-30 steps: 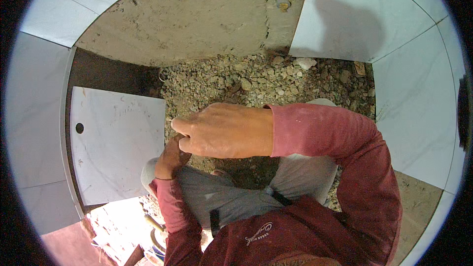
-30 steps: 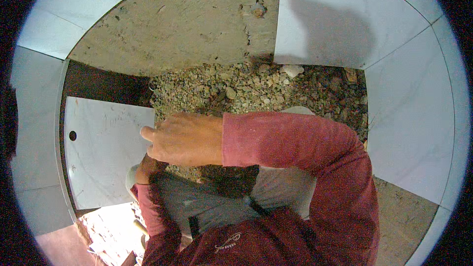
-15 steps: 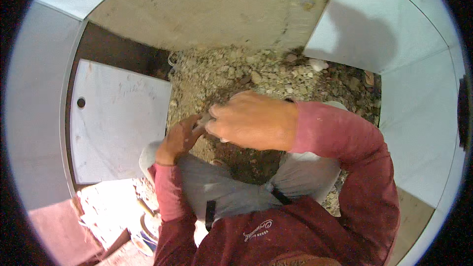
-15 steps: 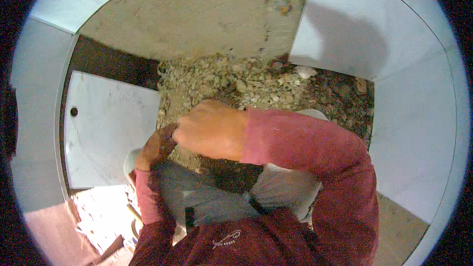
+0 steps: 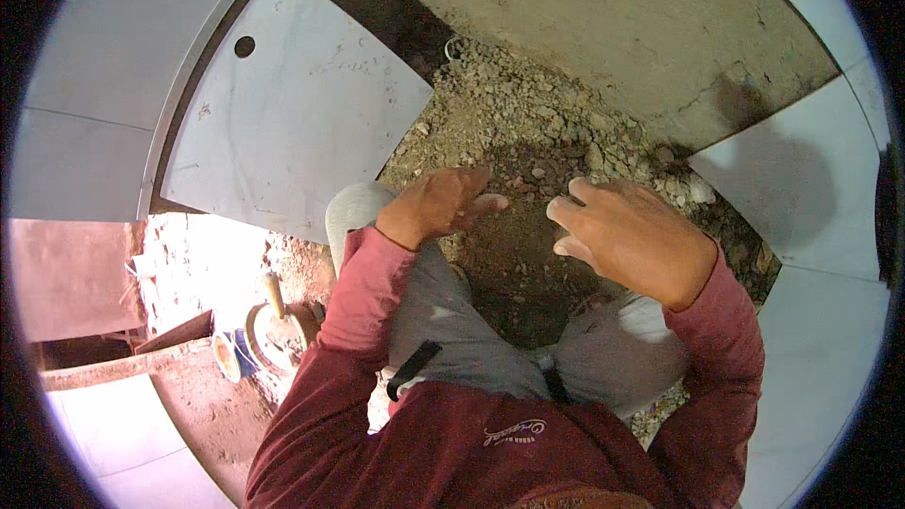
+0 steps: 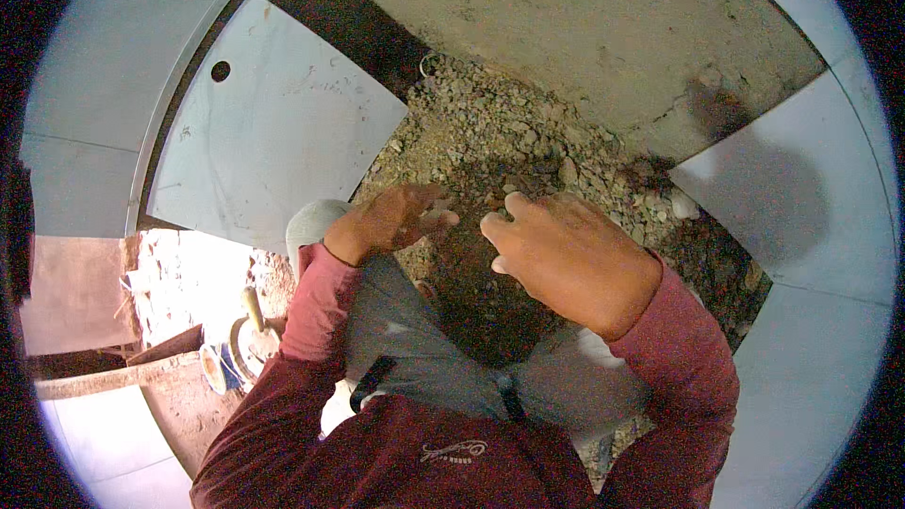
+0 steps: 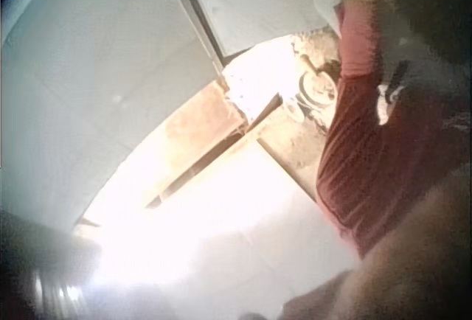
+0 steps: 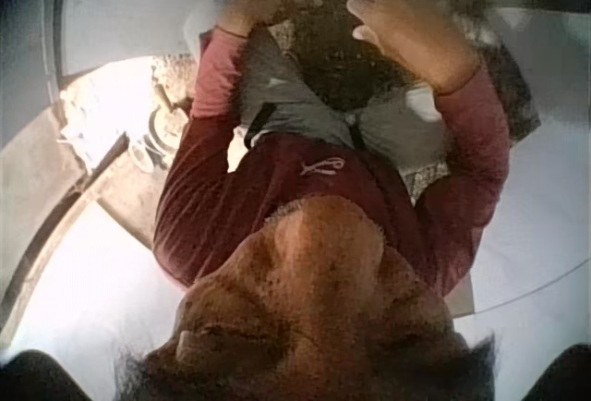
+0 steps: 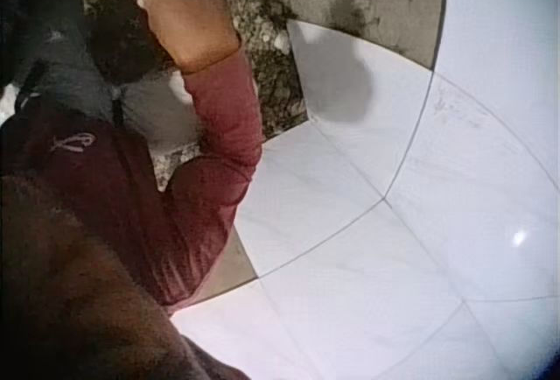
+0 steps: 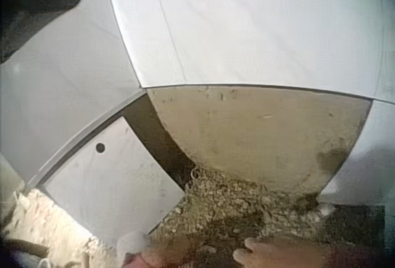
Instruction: The person applies mortar to the back of a tile using a trowel.
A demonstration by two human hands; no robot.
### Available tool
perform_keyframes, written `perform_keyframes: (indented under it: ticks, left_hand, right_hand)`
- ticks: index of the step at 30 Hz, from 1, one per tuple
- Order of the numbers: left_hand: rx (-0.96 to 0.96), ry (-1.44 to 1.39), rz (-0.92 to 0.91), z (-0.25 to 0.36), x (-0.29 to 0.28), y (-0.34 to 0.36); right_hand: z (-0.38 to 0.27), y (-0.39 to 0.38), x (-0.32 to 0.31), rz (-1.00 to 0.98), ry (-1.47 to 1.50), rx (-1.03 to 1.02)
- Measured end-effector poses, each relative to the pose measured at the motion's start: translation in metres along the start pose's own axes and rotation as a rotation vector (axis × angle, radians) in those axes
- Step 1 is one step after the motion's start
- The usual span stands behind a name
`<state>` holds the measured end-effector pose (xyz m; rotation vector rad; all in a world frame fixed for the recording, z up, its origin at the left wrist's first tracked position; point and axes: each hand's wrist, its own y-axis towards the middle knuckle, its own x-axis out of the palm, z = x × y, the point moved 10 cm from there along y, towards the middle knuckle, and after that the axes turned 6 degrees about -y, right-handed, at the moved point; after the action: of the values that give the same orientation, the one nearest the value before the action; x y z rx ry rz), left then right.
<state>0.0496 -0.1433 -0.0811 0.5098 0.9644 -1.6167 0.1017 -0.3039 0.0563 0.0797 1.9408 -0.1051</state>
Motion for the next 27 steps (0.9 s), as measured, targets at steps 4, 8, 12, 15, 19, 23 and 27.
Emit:
perform_keyframes:
  ticks: [4,8,12,15,19,23,27]
  left_hand:
    - [0.08,-0.019,0.044,0.005,-0.006,-0.01]
    - [-0.136,-0.07,-0.057,-0.009,-0.007,-0.012]
    - [-0.049,-0.018,0.06,-0.019,-0.015,-0.014]
    - [-0.072,-0.106,-0.004,0.004,-0.017,-0.007]
    - [-0.09,-0.139,-0.085,0.025,-0.017,0.0]
    - [-0.181,-0.264,-0.029,-0.028,-0.001,-0.046]
    - [-0.284,-0.95,0.123,0.052,-0.014,-0.054]
  right_hand:
    - [-0.003,0.009,0.007,-0.035,-0.008,0.0]
    - [-0.004,0.021,0.016,-0.049,-0.006,0.004]
    - [-0.002,0.021,0.005,-0.007,0.051,-0.029]
    - [0.006,0.009,0.013,0.043,0.055,-0.039]
    - [0.017,0.019,0.044,-0.039,0.074,-0.013]
    - [-0.007,0.059,0.058,-0.172,0.004,-0.032]
    - [-0.003,0.05,0.052,-0.066,-0.137,-0.071]
